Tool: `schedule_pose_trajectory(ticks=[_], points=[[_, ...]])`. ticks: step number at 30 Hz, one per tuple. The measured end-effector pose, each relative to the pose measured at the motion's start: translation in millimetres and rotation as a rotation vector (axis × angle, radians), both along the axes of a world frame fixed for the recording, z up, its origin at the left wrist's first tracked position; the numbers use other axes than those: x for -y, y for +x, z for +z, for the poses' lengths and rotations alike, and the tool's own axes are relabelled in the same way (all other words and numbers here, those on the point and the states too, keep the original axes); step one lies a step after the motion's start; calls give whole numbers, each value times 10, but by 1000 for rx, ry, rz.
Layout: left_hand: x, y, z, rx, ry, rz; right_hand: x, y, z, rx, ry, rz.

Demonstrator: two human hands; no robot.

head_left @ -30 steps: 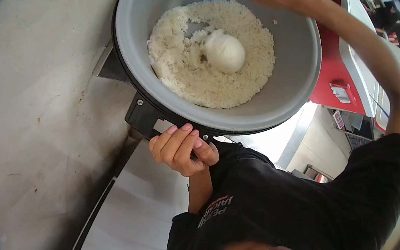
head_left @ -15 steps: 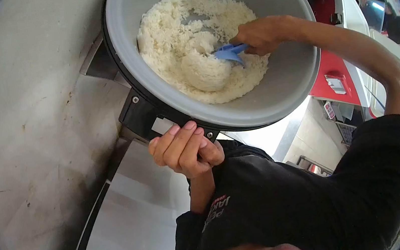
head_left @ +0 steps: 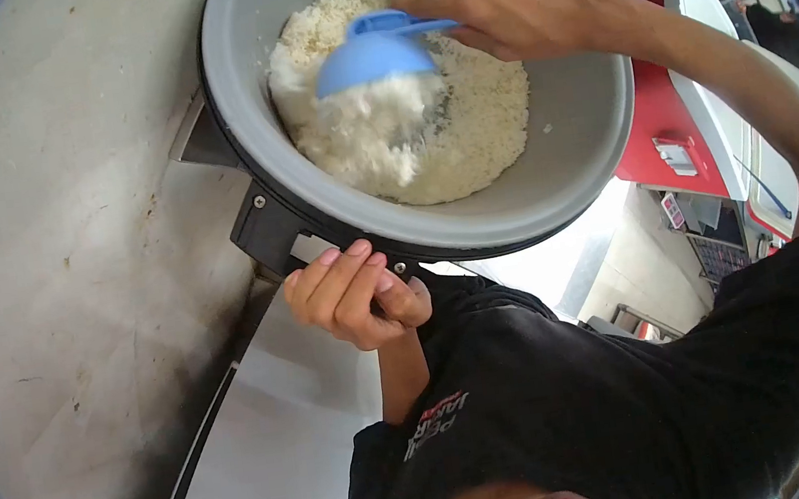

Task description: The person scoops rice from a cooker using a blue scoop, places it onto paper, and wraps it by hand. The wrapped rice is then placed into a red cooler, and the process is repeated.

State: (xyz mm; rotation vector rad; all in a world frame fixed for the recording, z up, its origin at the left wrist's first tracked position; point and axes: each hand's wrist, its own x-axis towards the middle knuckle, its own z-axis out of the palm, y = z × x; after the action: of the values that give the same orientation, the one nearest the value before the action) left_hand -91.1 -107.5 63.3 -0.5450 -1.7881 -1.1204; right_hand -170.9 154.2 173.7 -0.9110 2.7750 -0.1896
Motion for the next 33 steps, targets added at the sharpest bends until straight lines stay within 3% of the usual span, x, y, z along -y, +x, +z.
schedule_pose_trajectory(ticks=[2, 3, 10, 12, 16, 18, 25, 27, 29, 31, 32, 33], points=[[-22, 0, -2, -1, 27, -10, 217, 28, 89, -273, 530, 77], [-22, -7, -8, 3, 49, -21, 335, -28, 300, -69, 651, 82], [-2, -22, -2, -23, 17, -11, -517, -408, -39, 253, 851, 112], [13, 10, 29, 13, -2, -6, -497, -288, -371, 336, 831, -68], [16, -26, -16, -3, 57, -7, -288, -53, -411, 574, 701, -96], [14, -80, -42, -31, 91, -18, -199, 52, -531, 746, 509, -153], [109, -254, 22, 25, 145, -58, 242, 85, -628, 892, 88, -147], [113, -316, 27, 16, 148, -65, 304, -35, -265, 1135, -21, -496], [106, -345, 23, 22, 156, -85, 292, -180, 56, 707, -21, -506], [111, -397, 25, -7, 118, -113, -43, -209, -53, 22, 230, -238], [105, -419, 29, -15, 119, -120, -236, -250, -39, 15, 230, -245], [106, -424, 27, -26, 120, -118, -420, -276, -20, -195, 325, -195]])
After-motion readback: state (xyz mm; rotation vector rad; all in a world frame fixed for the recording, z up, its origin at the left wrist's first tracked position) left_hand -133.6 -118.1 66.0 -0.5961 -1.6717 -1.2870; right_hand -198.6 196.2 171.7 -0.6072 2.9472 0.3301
